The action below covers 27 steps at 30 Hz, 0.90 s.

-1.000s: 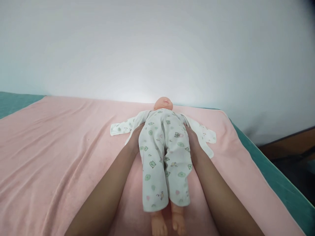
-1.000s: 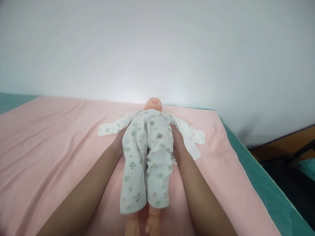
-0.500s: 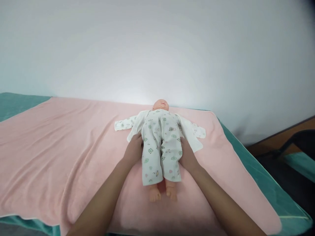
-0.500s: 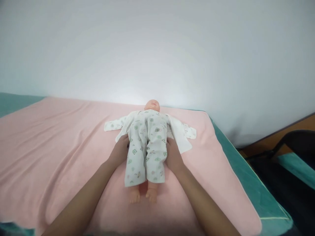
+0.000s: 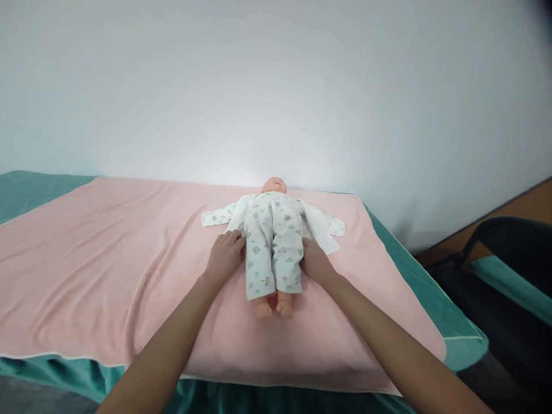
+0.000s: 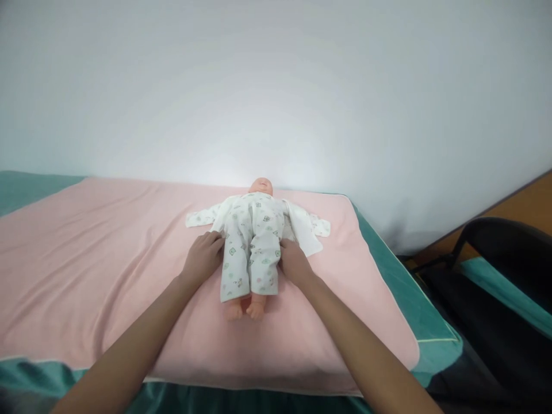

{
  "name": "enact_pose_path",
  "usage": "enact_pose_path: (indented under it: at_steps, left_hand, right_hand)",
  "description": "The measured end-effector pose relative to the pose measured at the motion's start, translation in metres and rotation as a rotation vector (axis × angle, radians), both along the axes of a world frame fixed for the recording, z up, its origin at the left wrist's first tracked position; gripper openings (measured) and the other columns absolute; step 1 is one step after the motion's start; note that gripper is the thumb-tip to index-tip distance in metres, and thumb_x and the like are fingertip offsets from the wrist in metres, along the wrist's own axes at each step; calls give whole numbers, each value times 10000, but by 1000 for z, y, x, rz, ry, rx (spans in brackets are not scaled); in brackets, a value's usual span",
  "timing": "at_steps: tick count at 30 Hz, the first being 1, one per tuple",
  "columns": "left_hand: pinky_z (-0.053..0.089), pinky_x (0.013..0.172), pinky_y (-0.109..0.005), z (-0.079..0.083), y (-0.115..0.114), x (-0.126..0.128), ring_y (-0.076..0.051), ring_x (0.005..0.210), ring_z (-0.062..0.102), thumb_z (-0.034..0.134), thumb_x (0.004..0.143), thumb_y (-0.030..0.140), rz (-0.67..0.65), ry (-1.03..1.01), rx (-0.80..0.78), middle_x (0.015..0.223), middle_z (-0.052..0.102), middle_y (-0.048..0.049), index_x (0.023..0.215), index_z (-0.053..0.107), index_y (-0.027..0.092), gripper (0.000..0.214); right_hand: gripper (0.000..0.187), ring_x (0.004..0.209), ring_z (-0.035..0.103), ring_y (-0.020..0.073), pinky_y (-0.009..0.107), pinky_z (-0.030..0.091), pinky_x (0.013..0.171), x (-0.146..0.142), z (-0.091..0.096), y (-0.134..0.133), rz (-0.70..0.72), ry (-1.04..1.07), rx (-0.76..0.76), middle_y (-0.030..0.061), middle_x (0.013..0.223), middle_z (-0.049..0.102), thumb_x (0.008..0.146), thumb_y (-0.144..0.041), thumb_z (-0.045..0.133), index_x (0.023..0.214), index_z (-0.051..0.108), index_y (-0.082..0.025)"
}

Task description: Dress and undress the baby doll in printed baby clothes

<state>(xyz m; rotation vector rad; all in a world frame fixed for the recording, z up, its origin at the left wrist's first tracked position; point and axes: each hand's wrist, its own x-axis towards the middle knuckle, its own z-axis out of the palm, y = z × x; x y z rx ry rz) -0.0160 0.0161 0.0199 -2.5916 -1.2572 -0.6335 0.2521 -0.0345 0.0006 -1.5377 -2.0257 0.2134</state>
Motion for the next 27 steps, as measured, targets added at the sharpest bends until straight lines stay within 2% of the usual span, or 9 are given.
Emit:
enact_pose_path:
  at_steps: [3, 6, 10, 13, 15, 18, 20, 23, 27]
  left_hand:
    - [390, 743, -395, -4, -20, -13, -260, 903, 493, 409, 874, 122, 7, 28, 32, 953, 573, -105, 935, 642, 208, 256]
    - [405, 744, -400, -9, -40, -22, -266, 922, 488, 403, 874, 112, 20, 30, -13, 957, 566, -104, 946, 646, 220, 275]
    - [443, 796, -390, -10, -69, -27, -247, 984, 492, 408, 900, 166, 43, -239, -155, 1021, 542, -90, 1120, 597, 247, 301]
    - [466, 816, -339, -8, -96, -25, -197, 996, 517, 445, 894, 200, -24, -494, -362, 1072, 522, -64, 1210, 517, 261, 330]
    - [471, 797, -317, -8, -112, -18, -173, 945, 539, 514, 844, 188, -53, -571, -480, 1048, 529, -41, 1204, 489, 261, 369]
    - [457, 690, -297, -9, -129, -5, -162, 814, 552, 568, 762, 165, 7, -597, -560, 945, 555, -15, 1107, 484, 232, 361]
    - [422, 620, -284, -9, -134, 3, -162, 743, 543, 560, 743, 167, 77, -576, -570, 872, 564, -7, 988, 490, 217, 259]
    - [384, 594, -276, -9, -135, 8, -161, 703, 525, 499, 728, 118, 142, -521, -559, 797, 554, -4, 838, 472, 210, 146]
    - [378, 610, -275, -5, -139, 7, -152, 695, 511, 427, 769, 106, 174, -556, -533, 777, 537, 2, 794, 454, 205, 106]
  right_hand:
    - [301, 1000, 547, 250, 386, 442, 844, 7, -6, -12, 102, -96, 84, 134, 1078, 624, 838, -111, 433, 1008, 678, -151]
    - [276, 987, 546, 245, 398, 435, 845, 14, -5, -23, 163, -149, 57, 118, 1014, 636, 862, -126, 434, 945, 693, -169]
    - [257, 912, 563, 211, 361, 437, 799, 14, 20, -41, 91, -106, -42, 72, 935, 625, 883, -158, 413, 858, 666, -197]
    - [190, 885, 563, 182, 323, 450, 770, -5, 49, -61, -18, 121, -104, 51, 971, 598, 882, -241, 447, 994, 597, -213]
    - [296, 882, 562, 174, 299, 457, 738, -27, 66, -75, 37, 226, -192, 50, 1035, 584, 834, -256, 515, 1128, 516, -224]
    - [265, 845, 559, 189, 272, 428, 640, -65, 82, -89, 162, 123, -355, 57, 996, 590, 741, -209, 587, 998, 523, -210]
    - [233, 803, 558, 196, 265, 386, 589, -87, 87, -93, 150, -20, -415, 80, 958, 598, 692, -150, 607, 899, 509, -188]
    - [243, 757, 563, 196, 271, 333, 562, -107, 86, -92, 74, -204, -401, 113, 933, 611, 703, -74, 563, 918, 494, -162]
    - [192, 755, 558, 199, 285, 307, 574, -110, 74, -92, 4, -242, -300, 88, 896, 622, 765, -64, 482, 927, 481, -169]
